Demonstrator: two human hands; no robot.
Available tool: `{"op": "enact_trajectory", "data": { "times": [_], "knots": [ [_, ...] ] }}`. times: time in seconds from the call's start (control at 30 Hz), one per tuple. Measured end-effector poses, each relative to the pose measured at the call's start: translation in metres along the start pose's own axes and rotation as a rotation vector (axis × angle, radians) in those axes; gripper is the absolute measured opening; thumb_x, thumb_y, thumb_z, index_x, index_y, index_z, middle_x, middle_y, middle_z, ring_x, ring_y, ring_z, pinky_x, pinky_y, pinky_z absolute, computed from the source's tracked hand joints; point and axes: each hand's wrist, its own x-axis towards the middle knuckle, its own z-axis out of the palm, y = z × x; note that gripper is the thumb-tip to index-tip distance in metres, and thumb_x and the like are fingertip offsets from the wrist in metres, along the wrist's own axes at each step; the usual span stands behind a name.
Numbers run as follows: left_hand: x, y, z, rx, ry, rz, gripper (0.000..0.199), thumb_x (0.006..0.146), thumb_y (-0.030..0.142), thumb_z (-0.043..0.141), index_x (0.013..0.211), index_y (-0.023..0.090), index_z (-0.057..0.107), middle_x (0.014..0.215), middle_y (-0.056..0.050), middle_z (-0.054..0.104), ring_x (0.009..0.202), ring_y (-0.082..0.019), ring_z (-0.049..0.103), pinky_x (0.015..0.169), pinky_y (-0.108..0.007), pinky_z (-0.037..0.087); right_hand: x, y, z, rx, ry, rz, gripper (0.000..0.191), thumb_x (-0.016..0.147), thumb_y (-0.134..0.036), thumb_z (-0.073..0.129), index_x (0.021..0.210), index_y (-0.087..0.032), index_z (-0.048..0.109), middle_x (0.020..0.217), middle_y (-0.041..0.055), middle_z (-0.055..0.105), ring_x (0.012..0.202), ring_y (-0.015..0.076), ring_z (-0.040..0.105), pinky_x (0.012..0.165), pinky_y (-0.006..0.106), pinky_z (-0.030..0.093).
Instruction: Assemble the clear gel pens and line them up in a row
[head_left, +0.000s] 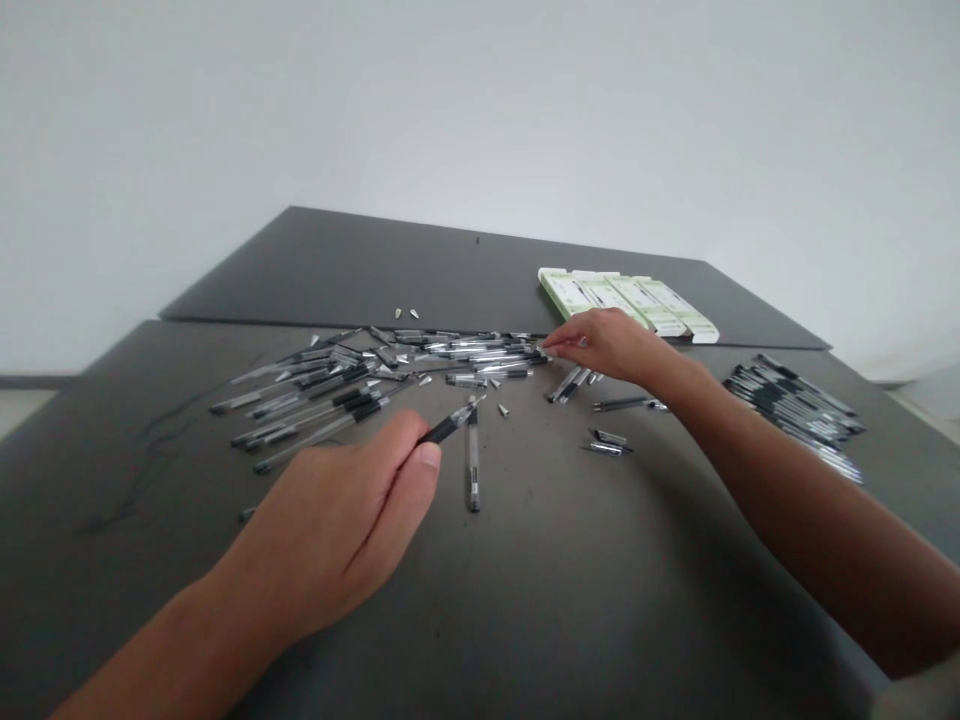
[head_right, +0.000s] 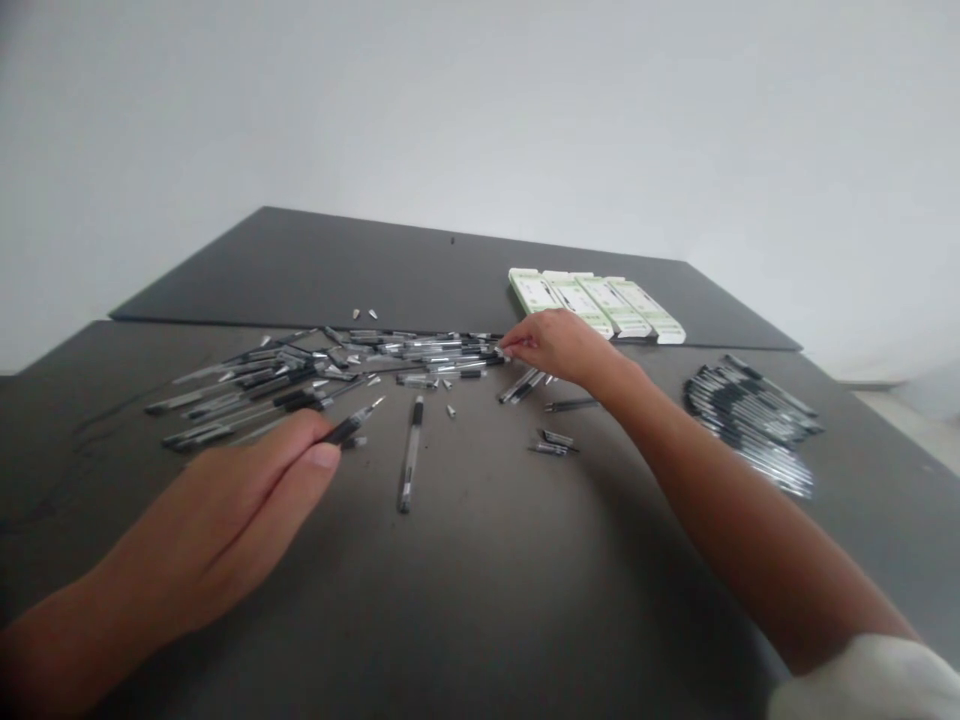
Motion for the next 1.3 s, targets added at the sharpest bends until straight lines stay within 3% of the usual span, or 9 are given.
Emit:
{"op": "enact_trajectory", "data": {
  "times": [0.13,0.37,0.73,1.0,1.1,1.2,1.3],
  "knots": [
    [0.000,0.003,0.000,0.003,-0.030,-0.060,0.033,0.112,0.037,0.029,0.091,0.026,0.052,0.061,0.003,0.063,0.057,-0.025,0.067,0.057,-0.035,0.033,0.010,0.001,0.006,0.001,-0.020,0.019,0.036,0.101,-0.043,0.059,0.115,-0.029,0.088,0.100,0.0043,0.087,0.089,0.0243,0.077,0.080,0.036,0.054],
    [0.002,-0.001,0.001,0.025,-0.071,-0.033,0.034,0.112,0.039,0.028,0.091,0.027,0.052,0.060,0.003,0.063,0.055,-0.025,0.067,0.056,-0.035,0.032,0.022,0.004,0.009,0.029,-0.043,0.048,0.037,0.100,-0.050,0.059,0.111,-0.030,0.089,0.089,0.0029,0.086,0.079,0.0220,0.075,0.073,0.035,0.053],
    [0.003,-0.002,0.000,0.057,-0.111,-0.022,0.032,0.112,0.039,0.029,0.091,0.027,0.051,0.060,0.002,0.064,0.056,-0.025,0.070,0.054,-0.034,0.032,0.031,0.000,0.006,0.087,-0.079,0.059,0.026,0.093,-0.046,0.072,0.109,-0.032,0.089,0.093,-0.0014,0.087,0.081,0.0195,0.077,0.075,0.031,0.054],
    [0.006,-0.002,0.001,0.084,-0.115,-0.007,0.032,0.112,0.038,0.028,0.092,0.026,0.050,0.061,0.002,0.065,0.057,-0.025,0.071,0.055,-0.034,0.032,0.033,-0.005,0.004,0.067,-0.031,0.032,0.025,0.093,-0.043,0.070,0.101,-0.027,0.089,0.091,0.0043,0.085,0.081,0.0243,0.074,0.074,0.036,0.051],
    [0.005,0.000,0.001,0.074,-0.120,0.007,0.031,0.112,0.036,0.029,0.090,0.026,0.048,0.060,0.003,0.062,0.054,-0.023,0.069,0.054,-0.034,0.031,0.018,-0.012,-0.007,0.079,0.060,0.055,0.031,0.099,-0.041,0.063,0.105,-0.020,0.085,0.099,0.0109,0.084,0.089,0.0283,0.074,0.081,0.040,0.052],
    [0.003,0.003,0.001,0.043,-0.116,0.037,0.029,0.112,0.035,0.031,0.091,0.026,0.049,0.061,0.004,0.062,0.054,-0.022,0.067,0.054,-0.033,0.031,-0.018,-0.028,-0.019,0.186,0.157,0.101,0.036,0.107,-0.043,0.051,0.116,-0.018,0.075,0.108,0.0126,0.082,0.093,0.0263,0.074,0.083,0.039,0.054],
    [0.000,0.008,0.002,0.011,-0.113,0.077,0.028,0.112,0.034,0.033,0.094,0.025,0.052,0.062,0.004,0.062,0.055,-0.021,0.066,0.054,-0.032,0.033,-0.069,-0.055,-0.025,0.686,0.082,0.079,0.033,0.111,-0.052,0.047,0.114,-0.025,0.065,0.115,0.0079,0.081,0.088,0.0202,0.072,0.076,0.034,0.056]
  ]
}}
